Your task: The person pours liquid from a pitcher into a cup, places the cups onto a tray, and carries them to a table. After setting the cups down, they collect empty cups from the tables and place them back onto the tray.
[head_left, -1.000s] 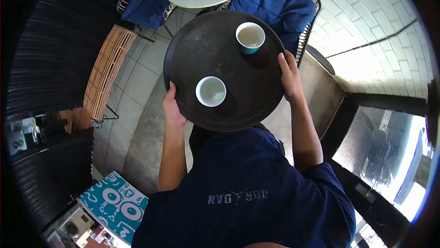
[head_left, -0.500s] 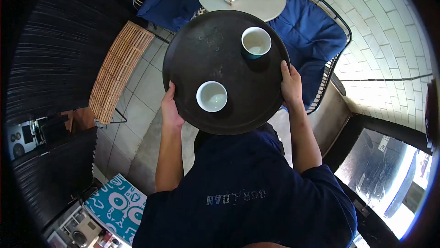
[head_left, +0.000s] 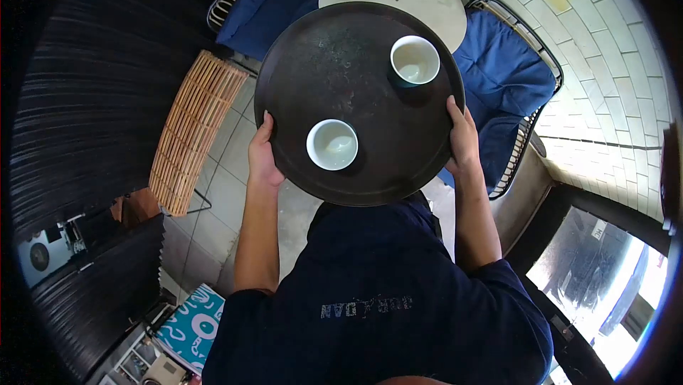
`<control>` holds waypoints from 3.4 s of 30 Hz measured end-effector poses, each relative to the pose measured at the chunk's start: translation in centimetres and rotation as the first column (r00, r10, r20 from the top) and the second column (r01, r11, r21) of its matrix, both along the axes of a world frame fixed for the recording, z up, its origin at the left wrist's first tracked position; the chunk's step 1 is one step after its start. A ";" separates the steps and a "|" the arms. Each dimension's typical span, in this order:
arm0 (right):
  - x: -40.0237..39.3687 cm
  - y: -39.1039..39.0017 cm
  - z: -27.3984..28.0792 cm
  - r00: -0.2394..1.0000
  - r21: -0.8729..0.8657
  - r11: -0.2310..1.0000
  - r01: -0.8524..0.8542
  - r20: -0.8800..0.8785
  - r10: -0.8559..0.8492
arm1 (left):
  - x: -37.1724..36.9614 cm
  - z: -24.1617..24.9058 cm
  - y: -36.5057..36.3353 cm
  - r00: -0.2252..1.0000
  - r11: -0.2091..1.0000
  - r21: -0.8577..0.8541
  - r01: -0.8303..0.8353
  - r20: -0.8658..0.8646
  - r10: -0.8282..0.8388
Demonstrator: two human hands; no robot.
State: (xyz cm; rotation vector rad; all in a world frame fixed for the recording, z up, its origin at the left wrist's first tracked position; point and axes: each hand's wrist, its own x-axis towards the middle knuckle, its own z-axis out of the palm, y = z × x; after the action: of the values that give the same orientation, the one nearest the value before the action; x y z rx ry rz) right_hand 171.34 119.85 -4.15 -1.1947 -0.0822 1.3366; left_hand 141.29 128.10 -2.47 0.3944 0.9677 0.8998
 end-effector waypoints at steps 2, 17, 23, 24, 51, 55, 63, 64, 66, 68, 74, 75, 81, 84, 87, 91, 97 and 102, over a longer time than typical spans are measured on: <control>1.1 1.4 0.3 0.998 0.032 0.999 0.019 -0.067 -0.017 | 0.9 -0.3 2.6 0.997 0.999 0.024 0.049 0.055 -0.050; 5.6 3.3 0.2 0.920 -0.020 0.932 0.363 0.164 -0.355 | 10.0 -3.0 15.0 0.883 0.904 -0.063 0.422 0.256 -0.394; 4.0 4.2 0.5 0.843 -0.035 0.864 0.502 0.243 -0.480 | 12.3 -1.8 19.4 0.789 0.802 -0.062 0.594 0.242 -0.565; 3.7 4.3 0.3 0.834 -0.038 0.855 0.518 0.246 -0.494 | 12.8 -1.5 20.2 0.784 0.784 -0.086 0.614 0.180 -0.594; -4.7 -6.3 2.4 0.266 -0.167 0.222 0.961 0.324 -0.908 | 18.8 -23.1 23.4 0.477 0.518 -0.360 0.776 -0.201 -0.856; -4.8 -8.1 1.9 0.249 -0.160 0.205 0.966 0.350 -0.903 | 21.4 -25.5 23.1 0.689 0.690 -0.405 0.600 -0.177 -0.703; -5.0 -9.4 2.2 0.195 -0.198 0.131 0.971 0.346 -0.918 | 23.4 -29.0 24.2 0.863 0.806 -0.437 0.400 -0.118 -0.492; -5.4 -9.4 1.9 0.209 -0.169 0.157 0.973 0.356 -0.911 | 23.3 -29.3 24.6 0.853 0.796 -0.443 0.413 -0.118 -0.508; -5.9 -9.7 1.7 0.206 -0.141 0.164 0.976 0.369 -0.906 | 23.4 -29.8 24.8 0.837 0.823 -0.365 0.436 -0.172 -0.520; -6.5 -9.3 1.6 0.162 -0.156 0.112 0.981 0.354 -0.921 | 23.3 -30.3 24.8 0.826 0.829 -0.339 0.445 -0.203 -0.526; -10.2 -7.7 1.9 0.019 -0.128 -0.024 0.992 0.321 -0.947 | 21.9 -29.8 26.2 0.737 0.787 -0.189 0.588 -0.276 -0.617; -10.9 -7.3 2.2 -0.022 -0.152 -0.079 0.985 0.345 -0.938 | 21.9 -28.6 26.1 0.711 0.764 -0.184 0.618 -0.284 -0.643; -16.3 -7.2 2.3 -0.230 -0.134 -0.280 0.951 0.302 -0.925 | 21.6 -22.7 24.1 0.429 0.465 -0.123 0.877 -0.238 -0.872; -19.6 -8.5 1.9 -0.314 -0.134 -0.370 0.919 0.316 -0.895 | 21.9 -20.6 21.4 0.241 0.259 -0.065 0.964 -0.205 -0.949; -22.8 -9.7 1.7 -0.416 -0.110 -0.466 0.878 0.306 -0.856 | 22.9 -19.4 17.8 0.035 0.045 -0.040 0.998 -0.220 -0.975; -26.6 -11.8 1.6 -0.545 -0.039 -0.575 0.817 0.275 -0.792 | 24.9 -18.7 11.8 -0.216 -0.223 0.001 0.975 -0.237 -0.947; -31.6 -16.2 2.3 -0.669 -0.076 -0.732 0.677 0.353 -0.654 | 27.0 -17.6 0.7 -0.459 -0.506 0.083 0.858 -0.316 -0.830; -35.8 -22.3 3.2 -0.720 -0.074 -0.809 0.584 0.413 -0.557 | 26.6 -16.9 -9.4 -0.551 -0.609 0.100 0.787 -0.331 -0.766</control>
State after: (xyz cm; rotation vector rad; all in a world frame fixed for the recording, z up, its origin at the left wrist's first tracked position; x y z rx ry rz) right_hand 135.57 97.57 -1.00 -0.7906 1.3243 -0.9367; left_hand 167.91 118.71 -19.39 1.4002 -0.0264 -0.9594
